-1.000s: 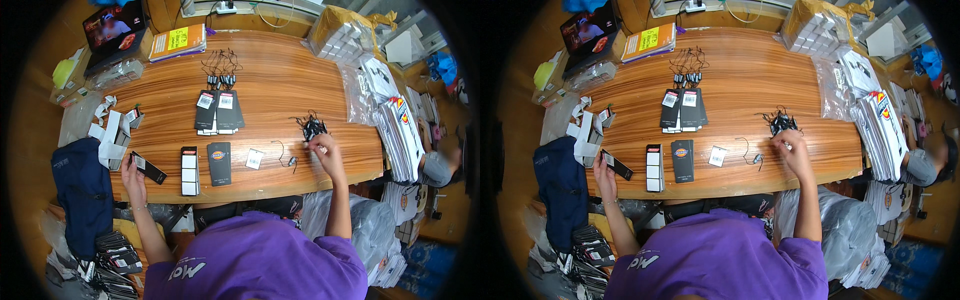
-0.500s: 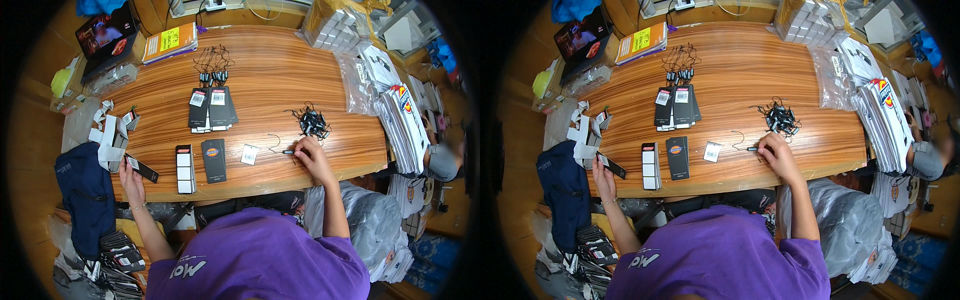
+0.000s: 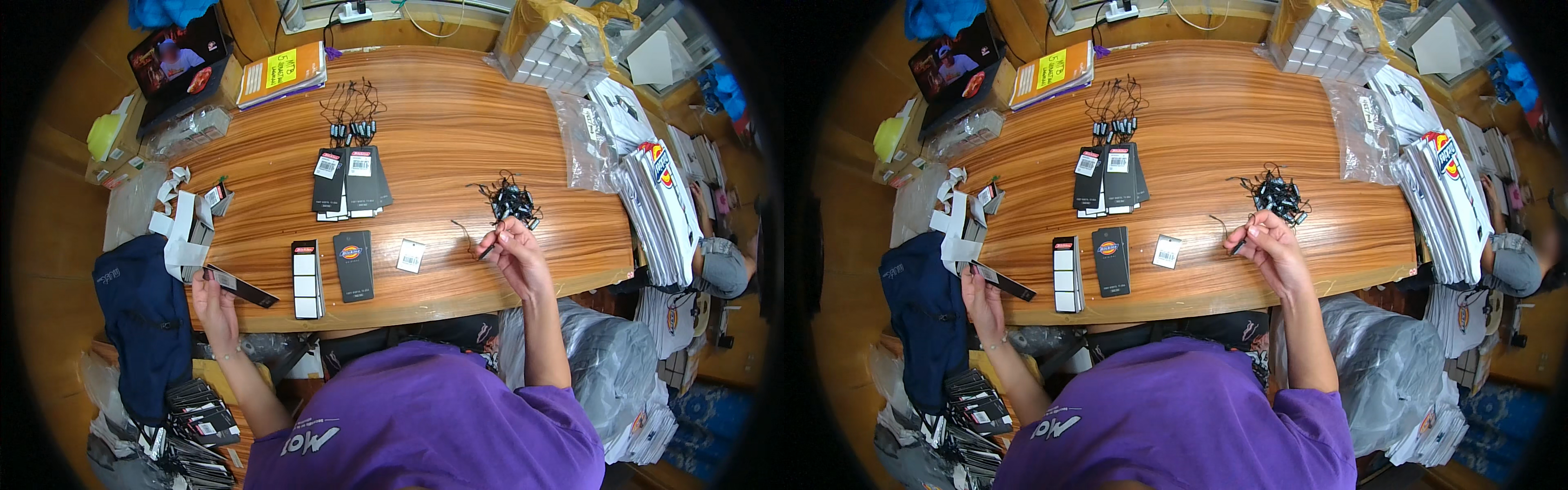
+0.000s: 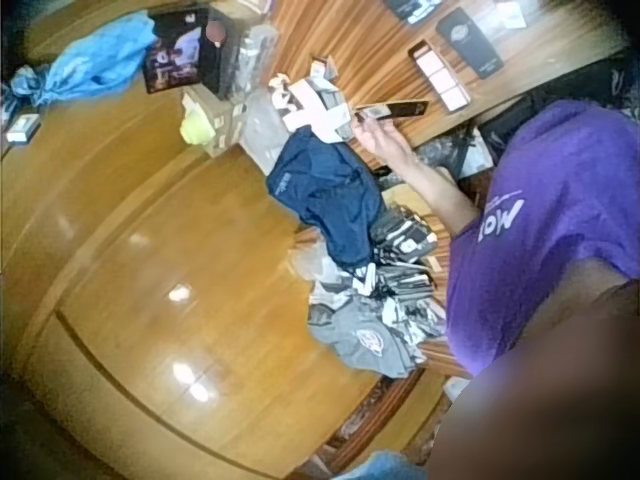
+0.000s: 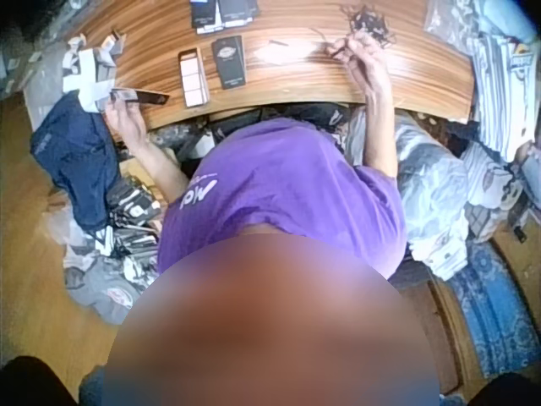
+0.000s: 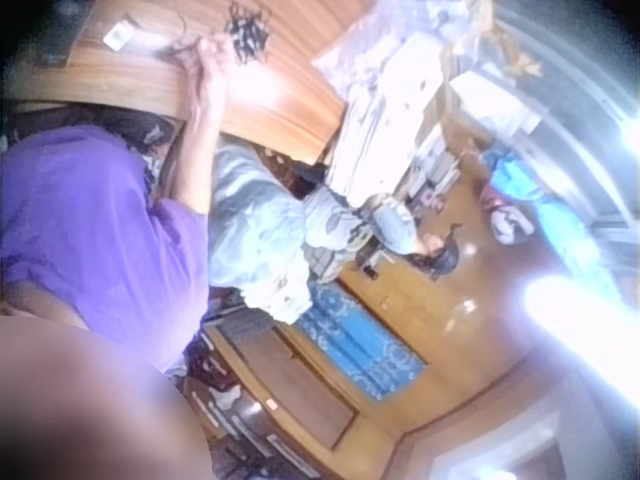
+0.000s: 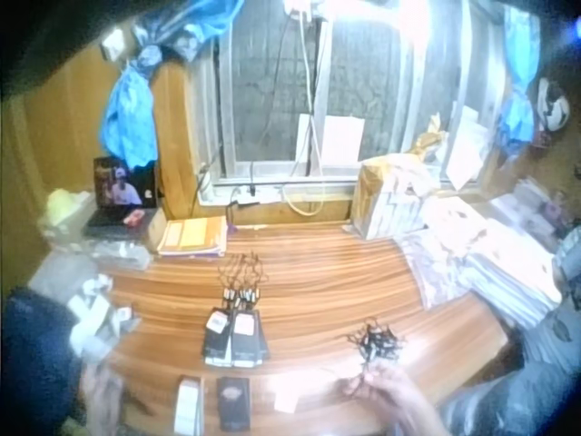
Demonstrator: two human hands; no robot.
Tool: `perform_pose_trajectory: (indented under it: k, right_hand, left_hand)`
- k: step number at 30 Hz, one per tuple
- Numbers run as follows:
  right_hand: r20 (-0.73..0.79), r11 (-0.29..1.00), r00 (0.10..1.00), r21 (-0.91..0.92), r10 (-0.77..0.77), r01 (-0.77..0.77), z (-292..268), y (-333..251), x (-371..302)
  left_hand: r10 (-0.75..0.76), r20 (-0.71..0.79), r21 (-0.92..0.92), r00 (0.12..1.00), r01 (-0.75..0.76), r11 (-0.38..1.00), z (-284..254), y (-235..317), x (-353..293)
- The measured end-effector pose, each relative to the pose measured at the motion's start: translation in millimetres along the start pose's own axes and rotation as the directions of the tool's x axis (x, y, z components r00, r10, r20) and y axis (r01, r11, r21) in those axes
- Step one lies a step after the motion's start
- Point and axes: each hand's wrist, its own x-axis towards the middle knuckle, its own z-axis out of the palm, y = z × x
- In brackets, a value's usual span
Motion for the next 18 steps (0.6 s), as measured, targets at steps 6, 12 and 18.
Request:
perform_pose_trajectory:
  k: [6,12,18]
  right_hand:
    - [0.057,0.992,0.998,0.129,-0.025,0.017,39.4,6.9,4.0]
    - [0.104,0.997,0.993,0.060,-0.059,0.053,79.1,25.4,7.5]
    - [0.050,0.994,0.992,0.012,-0.112,0.112,94.7,29.8,9.1]
  left_hand:
    - [-0.218,0.317,0.103,0.923,0.195,0.975,90.6,4.0,-18.7]
    - [-0.325,0.551,0.331,0.769,0.156,0.931,194.6,-32.6,-27.2]
    - [-0.414,0.520,0.348,0.747,0.258,0.901,212.3,-46.0,-28.5]
